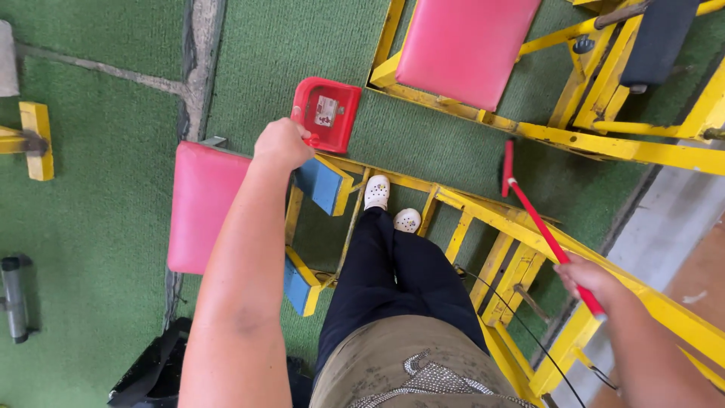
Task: The recorder is sweeping the floor of a gym using a broom and a red dustpan.
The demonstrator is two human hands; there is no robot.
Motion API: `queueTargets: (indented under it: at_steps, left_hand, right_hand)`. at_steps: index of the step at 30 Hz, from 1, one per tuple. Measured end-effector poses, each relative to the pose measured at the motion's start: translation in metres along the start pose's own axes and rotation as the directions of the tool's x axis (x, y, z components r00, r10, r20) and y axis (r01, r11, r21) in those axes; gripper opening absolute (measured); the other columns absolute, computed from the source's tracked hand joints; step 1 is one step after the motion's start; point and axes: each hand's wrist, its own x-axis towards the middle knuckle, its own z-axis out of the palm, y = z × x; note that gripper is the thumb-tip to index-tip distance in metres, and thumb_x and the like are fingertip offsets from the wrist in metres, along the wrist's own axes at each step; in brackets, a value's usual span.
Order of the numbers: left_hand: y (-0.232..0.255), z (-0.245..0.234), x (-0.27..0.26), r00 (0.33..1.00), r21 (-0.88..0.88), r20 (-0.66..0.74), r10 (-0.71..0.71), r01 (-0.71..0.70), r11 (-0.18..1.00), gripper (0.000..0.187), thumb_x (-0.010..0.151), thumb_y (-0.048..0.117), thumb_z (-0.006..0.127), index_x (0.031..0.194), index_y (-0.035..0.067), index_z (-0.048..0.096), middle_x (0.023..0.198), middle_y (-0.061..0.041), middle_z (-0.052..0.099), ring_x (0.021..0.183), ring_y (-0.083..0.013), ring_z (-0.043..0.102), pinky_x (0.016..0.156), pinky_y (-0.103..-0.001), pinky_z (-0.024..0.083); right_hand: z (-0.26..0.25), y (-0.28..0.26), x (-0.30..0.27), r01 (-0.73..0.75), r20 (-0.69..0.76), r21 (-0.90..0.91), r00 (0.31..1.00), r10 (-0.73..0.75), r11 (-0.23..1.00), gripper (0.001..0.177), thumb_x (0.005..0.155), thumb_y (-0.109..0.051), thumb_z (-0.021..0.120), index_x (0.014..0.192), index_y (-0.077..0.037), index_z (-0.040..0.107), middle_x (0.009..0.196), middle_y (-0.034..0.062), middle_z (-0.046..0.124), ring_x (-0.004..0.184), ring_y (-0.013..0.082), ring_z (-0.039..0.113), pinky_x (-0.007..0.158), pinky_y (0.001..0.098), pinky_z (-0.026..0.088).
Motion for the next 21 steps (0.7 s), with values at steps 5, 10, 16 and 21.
queueTargets:
  at_steps: [5,10,16,21]
  left_hand:
    - [0.012,0.014,-0.005,0.999,0.013,-0.023,-0.022,0.023,1.000,0.031,0.078,0.025,0.082,0.109,0.024,0.080,0.112,-0.010,0.074,0.104,-0.0298,0.070,0.092,-0.041,0.056]
    - [0.035,0.031,-0.010,0.998,-0.016,-0.052,-0.021,0.020,1.000,0.031,0.079,0.021,0.079,0.110,0.021,0.078,0.111,-0.012,0.074,0.104,-0.0300,0.071,0.091,-0.042,0.056]
    - [0.053,0.043,-0.025,0.999,-0.039,-0.034,-0.033,0.032,0.999,0.020,0.087,0.022,0.074,0.103,0.011,0.077,0.107,-0.015,0.075,0.103,-0.0325,0.071,0.089,-0.044,0.057]
    - [0.042,0.064,-0.019,0.994,-0.042,-0.106,0.000,-0.005,0.999,0.022,0.082,0.020,0.076,0.101,0.010,0.076,0.106,-0.017,0.075,0.102,-0.0335,0.071,0.088,-0.044,0.057]
  right_hand:
    - [0.126,-0.065,0.077,0.098,0.084,0.265,0.989,-0.124,0.959,0.015,0.094,-0.015,0.062,0.088,-0.009,0.050,0.056,0.0001,0.048,0.042,0.0147,0.044,0.038,0.0322,0.033]
    - [0.339,-0.182,0.008,0.184,0.246,0.378,0.925,-0.290,0.907,0.017,0.088,-0.003,0.061,0.098,-0.010,0.048,0.063,0.0022,0.053,0.047,0.0168,0.051,0.039,0.0332,0.040]
    - [0.342,-0.211,-0.052,0.136,0.371,0.288,0.897,-0.242,0.948,0.037,0.091,-0.004,0.059,0.126,-0.010,0.051,0.062,-0.0023,0.049,0.044,0.0092,0.045,0.037,0.0266,0.035]
    - [0.190,-0.129,-0.102,0.156,0.315,0.161,0.928,-0.201,0.975,0.070,0.095,-0.013,0.059,0.158,-0.024,0.034,0.058,-0.0095,0.037,0.042,0.0028,0.034,0.035,0.0223,0.026]
